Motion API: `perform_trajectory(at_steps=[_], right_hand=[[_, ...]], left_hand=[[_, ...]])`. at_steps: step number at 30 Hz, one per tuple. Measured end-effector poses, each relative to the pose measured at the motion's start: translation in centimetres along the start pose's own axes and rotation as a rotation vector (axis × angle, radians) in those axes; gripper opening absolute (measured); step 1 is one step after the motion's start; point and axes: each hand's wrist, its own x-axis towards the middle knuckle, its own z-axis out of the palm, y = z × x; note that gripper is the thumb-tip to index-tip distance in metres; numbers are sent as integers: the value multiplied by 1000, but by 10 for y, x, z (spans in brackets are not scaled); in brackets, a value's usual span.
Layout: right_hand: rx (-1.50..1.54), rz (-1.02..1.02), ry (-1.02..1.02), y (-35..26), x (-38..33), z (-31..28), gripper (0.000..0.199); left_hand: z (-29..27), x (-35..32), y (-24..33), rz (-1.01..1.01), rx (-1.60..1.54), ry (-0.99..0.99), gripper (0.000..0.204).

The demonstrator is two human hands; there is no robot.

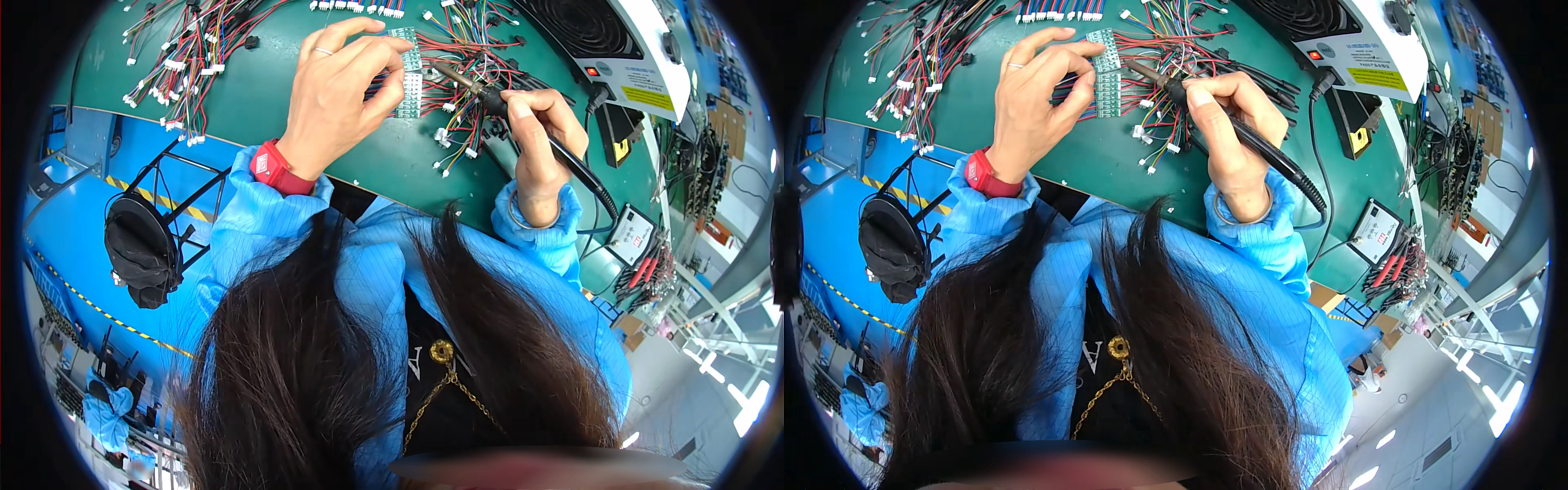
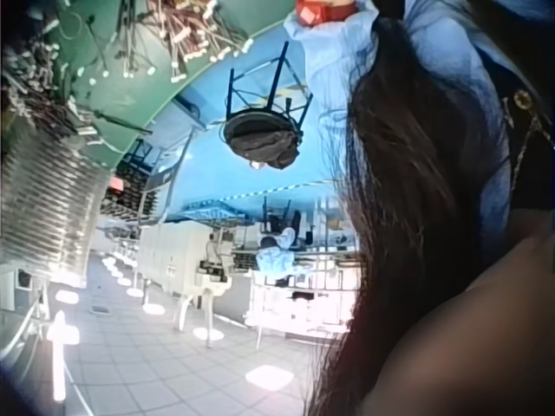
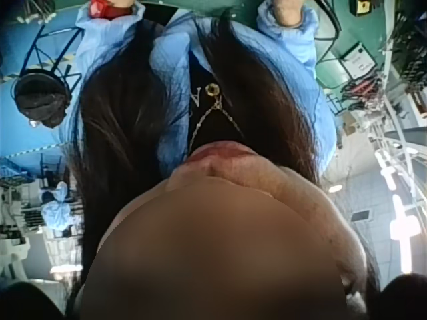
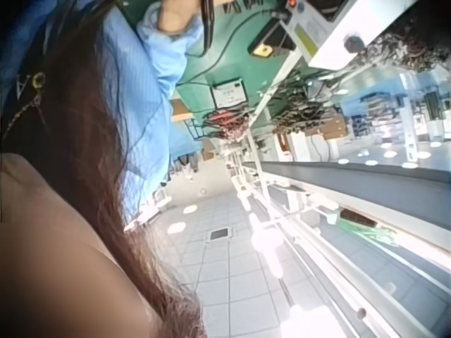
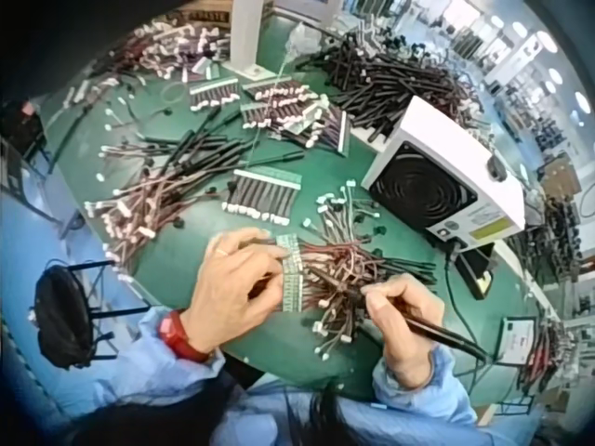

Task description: Soldering multiple electrical wires onto a small printed circuit board.

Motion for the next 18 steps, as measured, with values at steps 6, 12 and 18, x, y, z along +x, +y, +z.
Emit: perform_trajectory(at_steps=[6,12,18], right_hand=[[50,-20,-42,6,2,2,11],[-6,-14,-85,7,1,3,10],[-34,-15,-73,6,1,7,11]], left_hand=[[7,-4,-5,-42,31,-58,7],[8,-5,-4,-53,92,-64,8],[7,-5,-4,-70,87,-74,8]])
